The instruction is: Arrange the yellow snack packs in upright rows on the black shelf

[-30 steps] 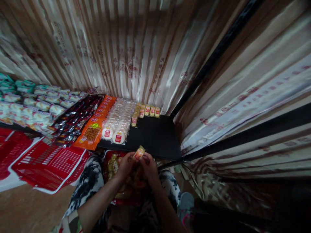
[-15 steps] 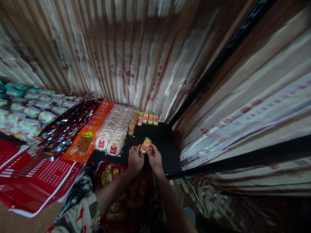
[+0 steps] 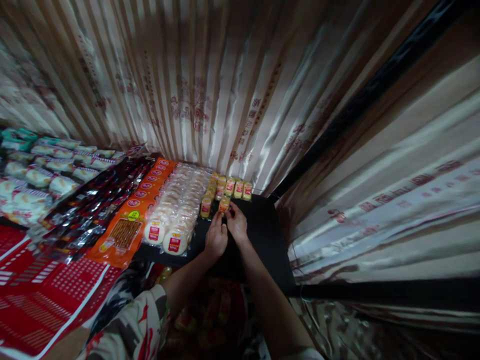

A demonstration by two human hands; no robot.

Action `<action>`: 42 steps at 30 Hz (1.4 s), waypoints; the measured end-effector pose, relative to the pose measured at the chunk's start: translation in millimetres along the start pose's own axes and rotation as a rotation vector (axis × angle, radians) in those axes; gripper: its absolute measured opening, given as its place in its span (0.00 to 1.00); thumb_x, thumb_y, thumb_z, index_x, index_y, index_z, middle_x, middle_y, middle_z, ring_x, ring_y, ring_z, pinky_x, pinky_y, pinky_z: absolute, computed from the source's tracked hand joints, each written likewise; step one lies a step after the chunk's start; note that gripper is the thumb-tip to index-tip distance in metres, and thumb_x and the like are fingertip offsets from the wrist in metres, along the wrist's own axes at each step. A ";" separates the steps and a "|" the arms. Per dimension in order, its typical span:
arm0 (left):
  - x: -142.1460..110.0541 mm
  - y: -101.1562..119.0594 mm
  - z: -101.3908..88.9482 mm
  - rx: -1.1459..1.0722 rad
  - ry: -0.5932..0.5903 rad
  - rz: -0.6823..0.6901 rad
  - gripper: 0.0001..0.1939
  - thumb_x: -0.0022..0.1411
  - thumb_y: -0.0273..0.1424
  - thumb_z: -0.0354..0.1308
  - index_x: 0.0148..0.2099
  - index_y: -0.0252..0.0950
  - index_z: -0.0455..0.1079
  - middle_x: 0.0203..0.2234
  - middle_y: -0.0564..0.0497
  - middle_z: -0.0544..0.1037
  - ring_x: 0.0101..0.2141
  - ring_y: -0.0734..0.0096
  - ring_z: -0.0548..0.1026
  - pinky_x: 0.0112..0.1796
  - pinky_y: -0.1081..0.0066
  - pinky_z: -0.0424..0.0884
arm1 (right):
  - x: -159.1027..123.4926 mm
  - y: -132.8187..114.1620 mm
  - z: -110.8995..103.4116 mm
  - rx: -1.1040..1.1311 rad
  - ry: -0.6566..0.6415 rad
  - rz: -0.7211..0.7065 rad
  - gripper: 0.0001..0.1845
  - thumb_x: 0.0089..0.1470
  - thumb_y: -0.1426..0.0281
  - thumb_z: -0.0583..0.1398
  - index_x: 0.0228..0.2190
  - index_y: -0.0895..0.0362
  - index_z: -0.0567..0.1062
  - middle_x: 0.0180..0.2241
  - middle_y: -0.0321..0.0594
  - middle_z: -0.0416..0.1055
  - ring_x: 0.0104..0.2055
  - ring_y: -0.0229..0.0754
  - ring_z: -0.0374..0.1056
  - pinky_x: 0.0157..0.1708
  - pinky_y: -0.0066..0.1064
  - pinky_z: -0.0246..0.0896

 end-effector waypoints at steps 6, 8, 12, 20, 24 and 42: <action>18.2 1.6 -3.2 -0.025 0.003 0.038 0.23 0.63 0.28 0.41 0.58 0.32 0.61 0.58 0.44 0.62 0.60 0.66 0.56 0.61 0.64 0.51 | 20.7 0.4 11.6 0.004 0.016 -0.028 0.21 0.51 0.68 0.55 0.48 0.54 0.71 0.35 0.38 0.73 0.36 0.39 0.68 0.41 0.32 0.62; 23.0 1.8 -4.1 -0.057 0.020 0.046 0.22 0.64 0.30 0.40 0.58 0.32 0.61 0.58 0.44 0.64 0.60 0.66 0.57 0.60 0.63 0.51 | 25.8 0.4 14.3 0.010 0.024 -0.032 0.21 0.50 0.68 0.55 0.47 0.54 0.72 0.35 0.38 0.72 0.35 0.39 0.67 0.40 0.32 0.62; 30.6 0.5 -3.9 -0.083 0.040 0.068 0.23 0.65 0.31 0.39 0.58 0.32 0.61 0.58 0.45 0.63 0.60 0.67 0.57 0.61 0.62 0.51 | 32.4 2.5 19.7 0.036 0.045 -0.027 0.19 0.49 0.68 0.56 0.44 0.53 0.74 0.34 0.38 0.72 0.34 0.39 0.67 0.39 0.32 0.62; 38.2 -5.3 0.4 -0.094 0.042 0.042 0.24 0.66 0.32 0.37 0.61 0.31 0.56 0.61 0.44 0.58 0.61 0.68 0.54 0.61 0.63 0.49 | 34.4 1.5 22.2 0.154 0.104 -0.005 0.17 0.47 0.66 0.56 0.41 0.55 0.72 0.31 0.37 0.70 0.32 0.39 0.65 0.37 0.31 0.61; 39.7 -4.8 4.3 -0.127 0.044 0.040 0.24 0.66 0.33 0.37 0.61 0.33 0.56 0.61 0.46 0.58 0.61 0.69 0.53 0.61 0.63 0.49 | 34.0 -1.6 23.0 0.173 0.088 -0.022 0.10 0.47 0.65 0.55 0.33 0.55 0.70 0.30 0.36 0.69 0.31 0.38 0.64 0.35 0.30 0.59; 11.7 6.5 -15.6 -0.041 0.000 -0.115 0.22 0.65 0.31 0.41 0.57 0.27 0.61 0.54 0.39 0.67 0.55 0.65 0.64 0.57 0.66 0.57 | -11.8 6.3 17.0 0.211 0.117 0.009 0.15 0.48 0.68 0.54 0.37 0.59 0.72 0.38 0.44 0.68 0.37 0.40 0.64 0.39 0.32 0.62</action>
Point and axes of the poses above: each hand's wrist, its own x-axis towards the middle knuckle, its own z-axis out of the palm, y = z × x, the point moved 8 cm from there along x, towards the middle knuckle
